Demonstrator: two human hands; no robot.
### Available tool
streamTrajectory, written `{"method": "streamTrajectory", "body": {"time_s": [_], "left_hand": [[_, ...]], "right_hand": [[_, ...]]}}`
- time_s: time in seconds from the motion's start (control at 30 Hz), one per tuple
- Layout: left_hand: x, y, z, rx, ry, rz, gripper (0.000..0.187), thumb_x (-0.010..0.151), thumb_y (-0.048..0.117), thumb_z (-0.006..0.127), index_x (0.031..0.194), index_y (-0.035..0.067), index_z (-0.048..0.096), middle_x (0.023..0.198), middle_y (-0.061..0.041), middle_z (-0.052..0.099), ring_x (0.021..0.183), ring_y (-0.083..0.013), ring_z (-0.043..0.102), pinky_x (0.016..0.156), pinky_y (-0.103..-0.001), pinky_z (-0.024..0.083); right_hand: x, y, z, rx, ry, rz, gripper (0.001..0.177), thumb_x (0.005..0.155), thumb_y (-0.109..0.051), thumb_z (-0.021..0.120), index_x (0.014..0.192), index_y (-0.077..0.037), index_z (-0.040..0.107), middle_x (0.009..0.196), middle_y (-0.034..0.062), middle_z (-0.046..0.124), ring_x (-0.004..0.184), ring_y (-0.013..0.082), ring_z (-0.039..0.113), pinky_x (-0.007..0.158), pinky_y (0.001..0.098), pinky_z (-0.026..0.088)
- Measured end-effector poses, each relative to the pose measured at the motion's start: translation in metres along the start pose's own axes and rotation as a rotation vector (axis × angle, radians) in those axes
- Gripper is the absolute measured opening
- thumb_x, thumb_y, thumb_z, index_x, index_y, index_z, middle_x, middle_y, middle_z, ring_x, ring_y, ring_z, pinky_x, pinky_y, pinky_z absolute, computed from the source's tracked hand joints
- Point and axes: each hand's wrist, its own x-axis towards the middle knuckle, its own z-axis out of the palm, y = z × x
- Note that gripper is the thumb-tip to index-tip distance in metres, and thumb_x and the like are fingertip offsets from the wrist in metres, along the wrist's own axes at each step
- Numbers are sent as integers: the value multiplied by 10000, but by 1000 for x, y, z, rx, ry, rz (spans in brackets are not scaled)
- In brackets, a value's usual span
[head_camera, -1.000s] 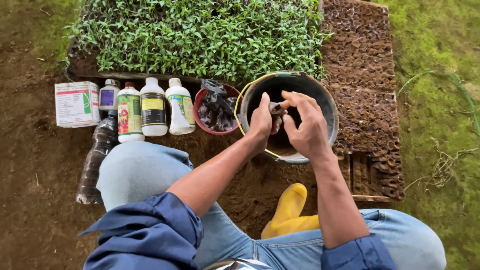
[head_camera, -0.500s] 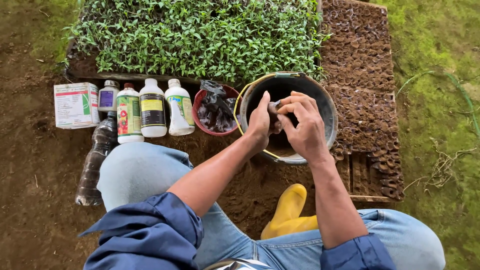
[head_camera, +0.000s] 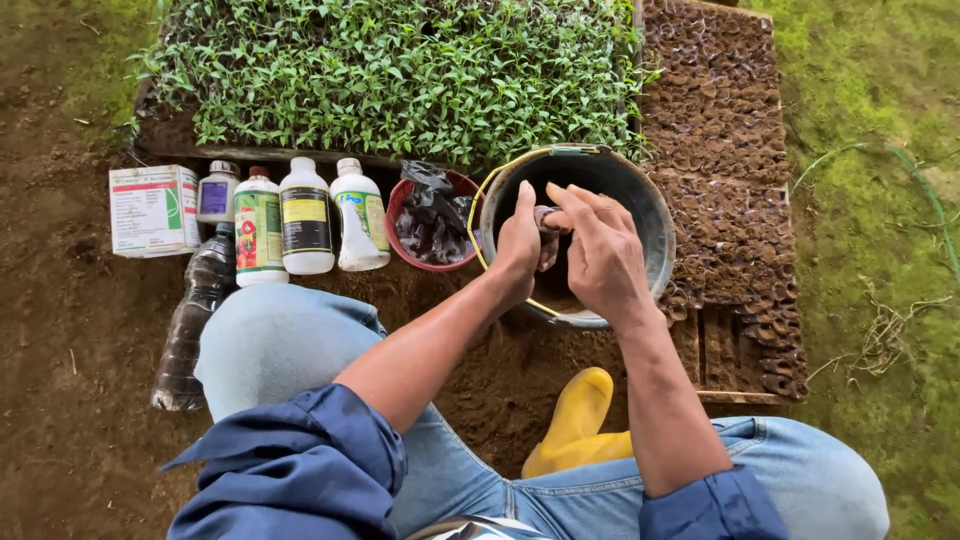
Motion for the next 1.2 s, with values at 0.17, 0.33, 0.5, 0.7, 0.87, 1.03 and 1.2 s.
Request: {"method": "streamTrajectory", "body": {"time_s": [0.17, 0.33, 0.5, 0.7, 0.87, 1.03, 1.2], "left_hand": [[-15, 14, 2, -17, -3, -34, 797, 1075, 559, 307, 765, -73, 681, 439, -93, 390, 322, -152, 377, 358, -285, 366], [-11, 13, 1, -10, -15, -40, 792, 1076, 559, 302, 815, -77, 697, 448, -92, 385, 324, -167, 382, 367, -313, 377], [-13, 17, 1, -20, -12, -46, 807, 1072, 580, 301, 786, -68, 688, 394, -88, 347, 300, -187, 372, 368, -299, 355], [-1, 9, -4, -35, -6, -52, 812, 1054, 626, 299, 794, -29, 703, 408, -89, 413, 355, -205, 468, 415, -333, 421], [-2, 7, -10, -17, -4, -44, 825, 1047, 655, 287, 790, -20, 685, 396, -93, 427, 353, -220, 492, 423, -326, 430], [-18, 18, -15, -40, 32, -35, 821, 1043, 662, 296, 784, -19, 673, 379, -74, 400, 335, -198, 470, 419, -306, 408], [-37, 33, -22, -43, 47, -33, 817, 1026, 682, 336, 770, -22, 663, 380, -79, 397, 341, -195, 462, 417, -288, 396]], "right_hand": [[-3, 13, 3, 147, 105, 66, 472, 910, 98, 454, 1225, -116, 731, 1073, 40, 772, 1172, 288, 674, 1059, 423, 495], [0, 16, 9, 157, 101, 44, 467, 912, 88, 441, 1132, -156, 772, 1168, 42, 761, 1213, 288, 659, 1068, 425, 483], [1, 15, 11, 66, 79, 34, 571, 890, 127, 439, 1336, -114, 702, 1026, 14, 781, 1192, 253, 670, 1078, 398, 466], [-9, 45, 22, 373, 139, 543, 428, 907, 51, 510, 1295, -74, 642, 1084, 123, 729, 1024, 235, 709, 866, 339, 625], [-89, 150, 99, 3, -566, 806, 429, 982, -351, 590, 1366, -168, 645, 1289, 187, 688, 1254, 397, 610, 1102, 534, 467], [-117, 175, 154, -91, -925, 820, 714, 950, -408, 649, 1526, -17, 491, 1435, 336, 563, 1382, 437, 525, 1165, 558, 410], [-122, 207, 191, -163, -903, 804, 750, 942, -467, 641, 1556, -88, 440, 1513, 274, 465, 1359, 477, 519, 1076, 605, 474]]}}
